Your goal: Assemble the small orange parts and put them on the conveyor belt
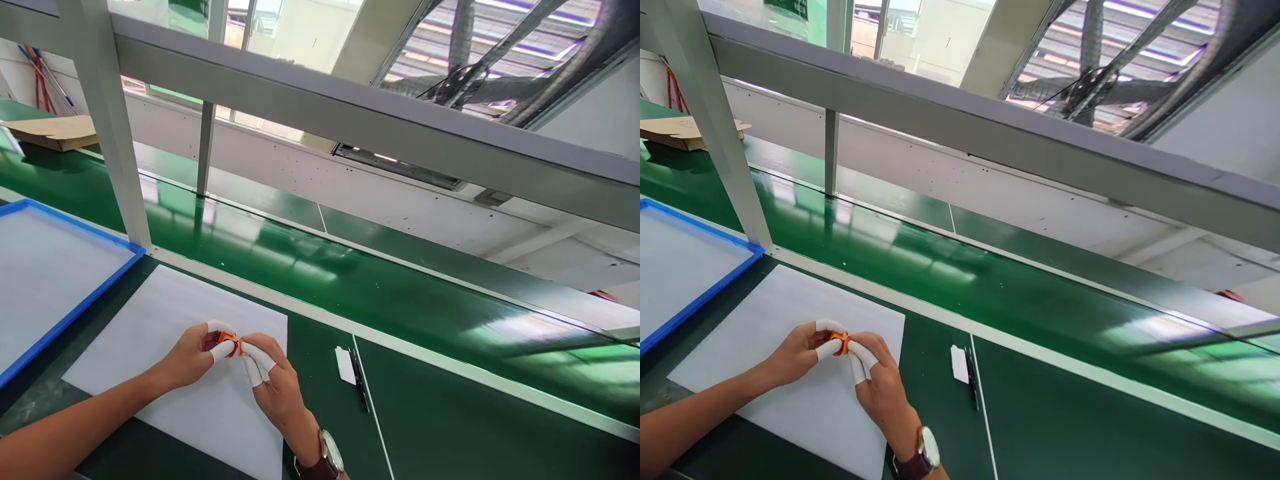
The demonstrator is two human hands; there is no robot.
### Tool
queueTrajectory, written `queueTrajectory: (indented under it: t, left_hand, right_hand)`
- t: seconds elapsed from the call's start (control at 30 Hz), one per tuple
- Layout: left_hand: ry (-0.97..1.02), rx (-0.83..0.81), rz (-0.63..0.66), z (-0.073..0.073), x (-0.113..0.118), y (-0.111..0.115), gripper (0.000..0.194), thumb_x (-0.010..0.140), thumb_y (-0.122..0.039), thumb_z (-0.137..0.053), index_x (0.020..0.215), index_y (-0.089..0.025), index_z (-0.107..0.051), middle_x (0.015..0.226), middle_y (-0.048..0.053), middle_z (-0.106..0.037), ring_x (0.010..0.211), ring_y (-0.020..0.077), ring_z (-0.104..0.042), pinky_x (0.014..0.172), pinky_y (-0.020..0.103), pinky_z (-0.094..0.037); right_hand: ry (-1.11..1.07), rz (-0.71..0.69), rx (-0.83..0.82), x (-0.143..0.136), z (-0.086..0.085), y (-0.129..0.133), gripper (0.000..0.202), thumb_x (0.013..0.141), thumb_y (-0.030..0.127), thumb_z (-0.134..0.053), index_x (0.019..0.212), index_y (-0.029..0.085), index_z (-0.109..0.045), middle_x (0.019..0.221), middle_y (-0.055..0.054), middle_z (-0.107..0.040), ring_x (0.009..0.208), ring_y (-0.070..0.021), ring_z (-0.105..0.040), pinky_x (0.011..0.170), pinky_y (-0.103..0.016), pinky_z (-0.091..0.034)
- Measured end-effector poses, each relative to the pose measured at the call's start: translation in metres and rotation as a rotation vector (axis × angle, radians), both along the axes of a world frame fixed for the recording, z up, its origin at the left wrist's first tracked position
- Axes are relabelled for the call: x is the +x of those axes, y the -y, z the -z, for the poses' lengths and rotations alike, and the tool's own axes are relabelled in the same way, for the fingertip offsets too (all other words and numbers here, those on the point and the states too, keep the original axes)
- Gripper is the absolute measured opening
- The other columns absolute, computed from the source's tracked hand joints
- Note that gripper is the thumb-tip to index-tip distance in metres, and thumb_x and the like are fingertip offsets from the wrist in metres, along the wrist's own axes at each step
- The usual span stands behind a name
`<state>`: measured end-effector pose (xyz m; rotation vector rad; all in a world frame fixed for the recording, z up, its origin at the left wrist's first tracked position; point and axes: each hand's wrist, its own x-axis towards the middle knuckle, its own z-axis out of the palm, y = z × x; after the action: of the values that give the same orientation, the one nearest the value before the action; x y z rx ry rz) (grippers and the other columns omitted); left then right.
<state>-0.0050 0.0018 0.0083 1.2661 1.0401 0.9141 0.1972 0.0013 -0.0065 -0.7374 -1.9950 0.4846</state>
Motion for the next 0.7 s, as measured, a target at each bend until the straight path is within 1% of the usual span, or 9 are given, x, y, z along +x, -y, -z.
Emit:
queueTrajectory:
  t: [0.1, 0.17, 0.23, 0.37, 0.47, 0.5, 0.57, 0.63, 0.7]
  left_hand:
    - [0.041, -0.049, -0.079, 0.006, 0.003, 0.000, 0.021, 0.084, -0.030, -0.071, 0.101, -0.018, -0.069, 0.107, 0.007, -0.073, 0.103, 0.0243, -0.069, 0.097, 0.041, -0.055]
    - [0.060, -0.070, -0.104, 0.009, 0.003, 0.000, 0.022, 0.083, -0.030, -0.073, 0.101, -0.018, -0.069, 0.112, 0.008, -0.073, 0.105, 0.0249, -0.069, 0.100, 0.042, -0.054]
    - [0.065, -0.081, -0.085, 0.011, 0.003, 0.001, 0.025, 0.084, -0.032, -0.072, 0.106, -0.018, -0.069, 0.117, 0.008, -0.073, 0.109, 0.0256, -0.068, 0.104, 0.043, -0.053]
    - [0.041, -0.103, -0.004, 0.010, 0.000, 0.001, 0.041, 0.087, -0.036, -0.070, 0.124, -0.020, -0.066, 0.127, 0.008, -0.070, 0.122, 0.0274, -0.063, 0.110, 0.044, -0.049]
    - [0.031, -0.092, 0.025, 0.009, 0.000, 0.001, 0.040, 0.089, -0.037, -0.067, 0.126, -0.022, -0.067, 0.131, 0.006, -0.069, 0.125, 0.0274, -0.061, 0.111, 0.043, -0.048]
    - [0.029, -0.085, 0.022, 0.010, 0.000, 0.001, 0.038, 0.090, -0.037, -0.066, 0.125, -0.022, -0.068, 0.130, 0.005, -0.069, 0.125, 0.0272, -0.062, 0.111, 0.043, -0.048]
    - [0.017, -0.087, 0.000, 0.011, 0.001, -0.001, 0.037, 0.090, -0.037, -0.065, 0.124, -0.023, -0.068, 0.128, 0.004, -0.071, 0.123, 0.0269, -0.063, 0.110, 0.043, -0.049]
    - [-0.003, -0.110, -0.023, 0.013, 0.001, -0.001, 0.039, 0.089, -0.036, -0.065, 0.126, -0.022, -0.067, 0.127, 0.005, -0.071, 0.122, 0.0270, -0.064, 0.110, 0.043, -0.049]
    - [-0.014, -0.124, -0.014, 0.015, 0.001, 0.000, 0.042, 0.089, -0.035, -0.066, 0.128, -0.022, -0.066, 0.130, 0.005, -0.069, 0.125, 0.0269, -0.062, 0.112, 0.043, -0.048]
  right_hand:
    - [0.108, -0.027, 0.140, -0.003, 0.005, 0.004, 0.065, 0.090, -0.001, -0.053, 0.147, 0.028, -0.043, 0.121, -0.012, -0.065, 0.111, -0.0281, -0.062, 0.089, -0.050, -0.061]
    - [0.136, -0.021, 0.161, -0.004, 0.007, 0.005, 0.068, 0.088, -0.003, -0.053, 0.148, 0.027, -0.041, 0.119, -0.013, -0.065, 0.108, -0.0280, -0.062, 0.087, -0.050, -0.061]
    - [0.142, -0.002, 0.162, -0.004, 0.009, 0.003, 0.067, 0.088, -0.004, -0.053, 0.147, 0.026, -0.042, 0.117, -0.013, -0.065, 0.104, -0.0274, -0.062, 0.086, -0.049, -0.061]
    - [0.161, 0.065, 0.190, -0.003, 0.011, 0.000, 0.068, 0.088, -0.003, -0.055, 0.148, 0.026, -0.041, 0.113, -0.013, -0.065, 0.103, -0.0280, -0.061, 0.084, -0.050, -0.061]
    - [0.164, 0.050, 0.173, -0.002, 0.012, 0.000, 0.070, 0.090, -0.002, -0.054, 0.151, 0.028, -0.037, 0.115, -0.012, -0.065, 0.105, -0.0276, -0.061, 0.086, -0.049, -0.061]
    - [0.150, 0.033, 0.133, -0.002, 0.012, 0.000, 0.069, 0.091, 0.000, -0.053, 0.151, 0.030, -0.038, 0.116, -0.011, -0.066, 0.106, -0.0267, -0.061, 0.087, -0.048, -0.061]
    - [0.085, 0.014, -0.026, 0.000, 0.014, 0.000, 0.062, 0.094, 0.005, -0.053, 0.148, 0.032, -0.041, 0.119, -0.009, -0.066, 0.106, -0.0242, -0.063, 0.089, -0.046, -0.061]
    - [-0.036, 0.024, -0.273, 0.002, 0.015, -0.001, 0.051, 0.096, 0.016, -0.057, 0.144, 0.031, -0.047, 0.121, -0.008, -0.066, 0.106, -0.0226, -0.066, 0.092, -0.044, -0.061]
    - [-0.158, 0.020, -0.541, 0.005, 0.017, -0.003, 0.045, 0.095, 0.028, -0.063, 0.139, 0.027, -0.052, 0.121, -0.009, -0.068, 0.106, -0.0229, -0.068, 0.094, -0.045, -0.061]
